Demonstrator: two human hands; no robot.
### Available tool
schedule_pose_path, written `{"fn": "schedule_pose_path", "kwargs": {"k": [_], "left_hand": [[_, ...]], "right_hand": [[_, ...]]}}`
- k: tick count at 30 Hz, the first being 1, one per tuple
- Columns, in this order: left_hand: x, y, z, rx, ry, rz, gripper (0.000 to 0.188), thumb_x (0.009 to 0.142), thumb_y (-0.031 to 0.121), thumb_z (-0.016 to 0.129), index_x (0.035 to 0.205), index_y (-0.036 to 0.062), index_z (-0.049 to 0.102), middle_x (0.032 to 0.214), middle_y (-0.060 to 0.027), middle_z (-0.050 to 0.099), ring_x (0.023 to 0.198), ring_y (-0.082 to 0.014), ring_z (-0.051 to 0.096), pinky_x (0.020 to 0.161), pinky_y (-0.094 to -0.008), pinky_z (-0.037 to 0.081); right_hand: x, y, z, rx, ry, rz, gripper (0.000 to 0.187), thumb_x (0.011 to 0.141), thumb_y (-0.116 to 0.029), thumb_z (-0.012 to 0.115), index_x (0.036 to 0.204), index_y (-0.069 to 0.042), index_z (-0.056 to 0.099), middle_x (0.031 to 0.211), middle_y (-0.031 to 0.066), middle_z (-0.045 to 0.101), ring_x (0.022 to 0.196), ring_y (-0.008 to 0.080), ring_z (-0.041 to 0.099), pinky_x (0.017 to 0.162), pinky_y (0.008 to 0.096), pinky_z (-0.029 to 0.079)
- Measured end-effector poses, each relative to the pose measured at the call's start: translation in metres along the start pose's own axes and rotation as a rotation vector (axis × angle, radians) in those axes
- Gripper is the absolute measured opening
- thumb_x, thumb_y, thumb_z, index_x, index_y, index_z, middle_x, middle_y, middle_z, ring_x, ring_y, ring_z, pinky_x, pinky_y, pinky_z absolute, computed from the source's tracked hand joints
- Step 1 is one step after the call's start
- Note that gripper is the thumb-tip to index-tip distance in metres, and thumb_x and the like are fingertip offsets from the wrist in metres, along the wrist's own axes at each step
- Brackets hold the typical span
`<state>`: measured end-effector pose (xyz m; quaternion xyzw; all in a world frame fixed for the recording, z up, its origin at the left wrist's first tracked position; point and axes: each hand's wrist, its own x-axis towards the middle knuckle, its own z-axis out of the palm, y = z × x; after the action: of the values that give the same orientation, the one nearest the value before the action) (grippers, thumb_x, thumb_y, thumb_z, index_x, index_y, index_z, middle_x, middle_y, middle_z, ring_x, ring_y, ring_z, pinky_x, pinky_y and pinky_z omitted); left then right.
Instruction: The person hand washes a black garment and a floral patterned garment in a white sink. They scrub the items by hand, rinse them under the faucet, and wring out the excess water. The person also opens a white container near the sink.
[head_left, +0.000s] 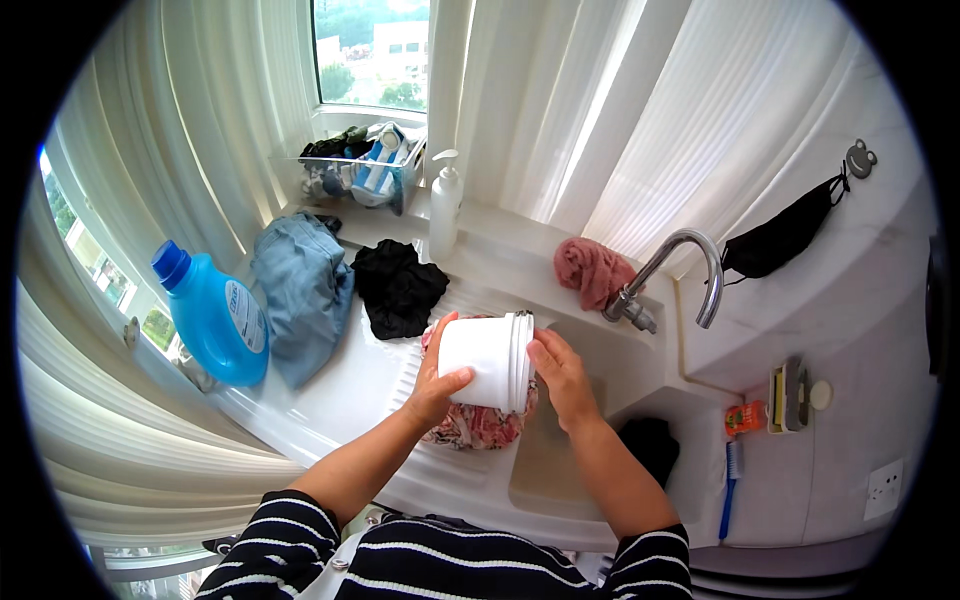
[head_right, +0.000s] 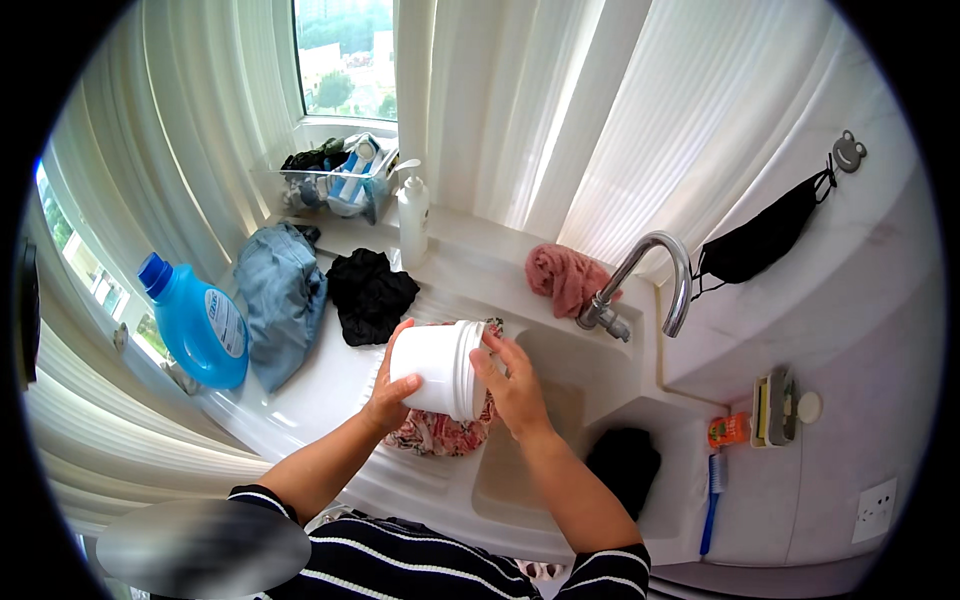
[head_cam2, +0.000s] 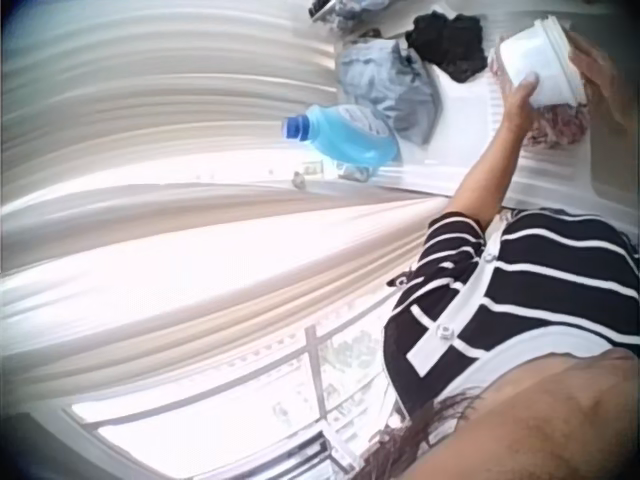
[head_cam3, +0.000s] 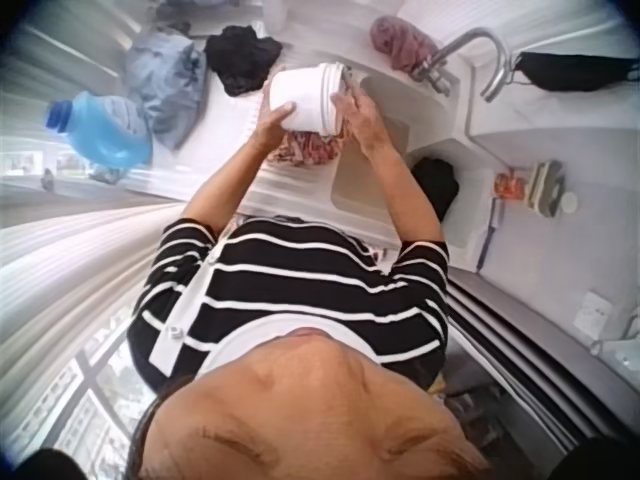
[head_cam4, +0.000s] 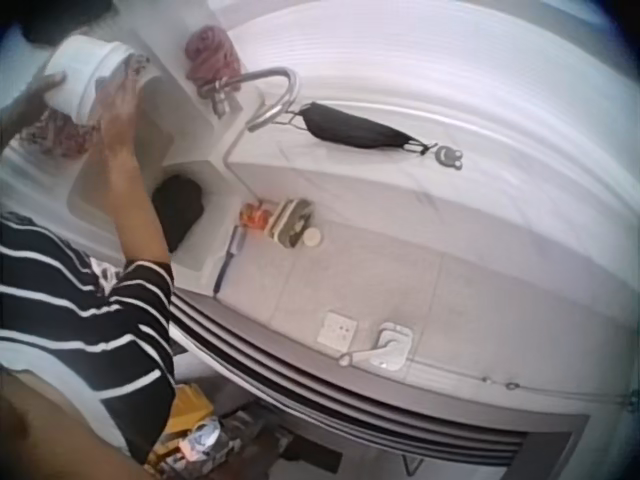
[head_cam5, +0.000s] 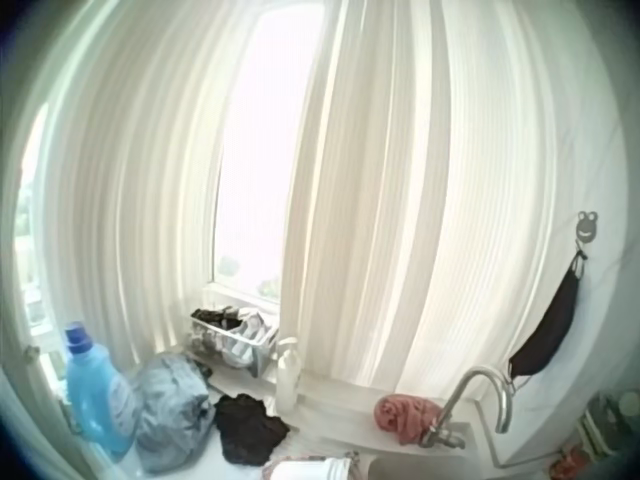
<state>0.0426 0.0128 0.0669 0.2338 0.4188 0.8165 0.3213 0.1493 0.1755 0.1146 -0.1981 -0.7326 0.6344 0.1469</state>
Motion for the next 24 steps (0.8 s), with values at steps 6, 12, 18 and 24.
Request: {"fn": "schedule_pose_path", "kwargs": {"k": [6, 12, 18, 24], "left_hand": [[-0.012, -0.013, 0.004, -0.068, 0.040, -0.092, 0.105, 0.068, 0.034, 0.076, 0.148, 0.0135, 0.011, 0.138, -0.0120, 0.032, 0.130, -0.0268, 0.035, 0.106, -0.0418, 0.031], [0.005, -0.005, -0.006, -0.292, -0.058, -0.152, 0.085, 0.083, 0.034, 0.068, 0.147, 0.0180, 0.014, 0.142, -0.0121, 0.031, 0.131, -0.0298, 0.037, 0.103, -0.0486, 0.040], [0.051, 0.024, -0.029, -0.358, 0.061, -0.487, 0.063, 0.087, 0.041, 0.065, 0.135, 0.0104, 0.037, 0.127, -0.0168, 0.046, 0.112, -0.0313, 0.054, 0.088, -0.0487, 0.051], [0.064, 0.004, -0.033, -0.301, 0.182, -0.521, 0.078, 0.082, 0.031, 0.074, 0.141, 0.0067, 0.029, 0.133, -0.0172, 0.042, 0.119, -0.0316, 0.048, 0.094, -0.0487, 0.046]], "right_hand": [[0.020, -0.053, 0.011, -0.528, 0.048, -0.087, 0.037, 0.084, -0.034, 0.062, 0.091, 0.002, 0.066, 0.082, 0.0134, 0.067, 0.074, 0.0288, 0.062, 0.069, 0.0367, 0.048], [0.024, -0.057, 0.038, -0.885, -0.021, -0.770, 0.032, 0.072, -0.012, 0.062, 0.101, 0.002, 0.063, 0.107, 0.0175, 0.065, 0.096, 0.0322, 0.064, 0.085, 0.0378, 0.052], [0.054, -0.040, 0.013, -0.763, -0.116, -1.008, 0.033, 0.069, -0.007, 0.063, 0.101, 0.000, 0.064, 0.104, 0.0149, 0.066, 0.096, 0.0309, 0.064, 0.085, 0.0387, 0.052], [0.060, -0.009, 0.009, -0.746, -0.002, -1.094, 0.025, 0.078, -0.012, 0.069, 0.098, 0.001, 0.062, 0.101, 0.0142, 0.065, 0.094, 0.0306, 0.063, 0.083, 0.0373, 0.052]]}}
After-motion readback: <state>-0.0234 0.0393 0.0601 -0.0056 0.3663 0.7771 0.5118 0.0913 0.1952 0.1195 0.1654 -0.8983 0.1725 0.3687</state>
